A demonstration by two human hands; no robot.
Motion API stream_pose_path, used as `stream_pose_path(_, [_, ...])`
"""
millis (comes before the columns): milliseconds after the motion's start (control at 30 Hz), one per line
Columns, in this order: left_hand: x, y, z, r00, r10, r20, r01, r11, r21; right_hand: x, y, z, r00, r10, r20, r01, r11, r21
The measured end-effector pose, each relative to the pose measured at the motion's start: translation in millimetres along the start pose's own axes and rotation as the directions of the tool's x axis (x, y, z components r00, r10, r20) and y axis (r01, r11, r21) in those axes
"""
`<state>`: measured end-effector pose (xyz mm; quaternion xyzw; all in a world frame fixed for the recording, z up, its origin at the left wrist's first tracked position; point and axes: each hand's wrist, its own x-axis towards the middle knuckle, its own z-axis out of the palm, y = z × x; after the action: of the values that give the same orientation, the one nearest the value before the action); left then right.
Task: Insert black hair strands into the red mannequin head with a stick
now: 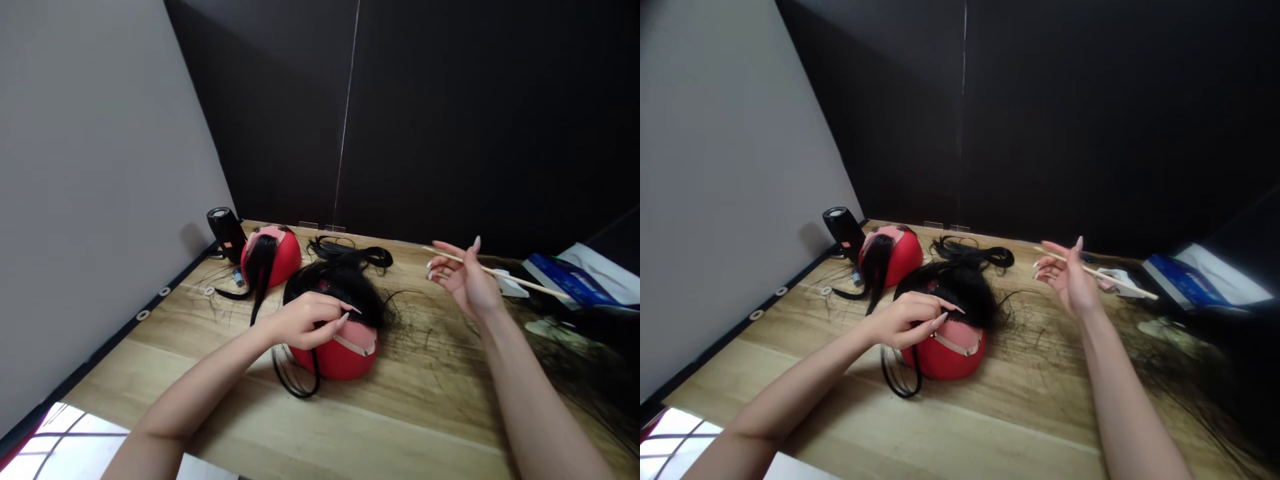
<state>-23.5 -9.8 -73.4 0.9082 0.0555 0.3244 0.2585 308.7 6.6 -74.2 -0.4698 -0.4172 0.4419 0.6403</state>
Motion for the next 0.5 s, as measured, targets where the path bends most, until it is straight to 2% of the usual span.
stream_pose_path(67, [-1, 1, -0.6, 0.999, -0.043, -0.008, 0.043, 0.999, -0.028, -26, -2, 22, 0.976, -0.039, 0.214, 0.038, 0.999, 0.011])
stream_pose_path(133, [-1, 2, -1.5, 0.996, -0.09, -0.027, 0.089, 0.995, -0.048, -54, 1, 47, 0.91, -0.032, 0.414, 0.044, 0.999, -0.019])
stream_pose_path(233, [-1, 2, -3.4, 0.987, -0.153, -0.048, 0.15, 0.986, -0.067, -84, 12, 80, 0.798, 0.023, 0.602, 0.047, 0.994, -0.101])
stream_pose_path(300, [-1, 2, -4.3, 0.982, -0.18, -0.05, 0.176, 0.982, -0.071, -93, 21, 92, 0.759, 0.047, 0.649, 0.066, 0.987, -0.149])
stream_pose_path(333, [-1, 2, -4.4, 0.981, -0.188, -0.051, 0.185, 0.98, -0.071, -95, 24, 95, 0.762, 0.053, 0.646, 0.062, 0.986, -0.154])
stream_pose_path(433, [-1, 2, -3.7, 0.979, -0.199, -0.045, 0.196, 0.979, -0.058, -92, 30, 95, 0.81, 0.048, 0.585, 0.028, 0.992, -0.12])
stream_pose_path(500, [-1, 2, -2.8, 0.98, -0.196, -0.037, 0.194, 0.98, -0.038, -90, 30, 90, 0.82, 0.011, 0.572, 0.081, 0.987, -0.136])
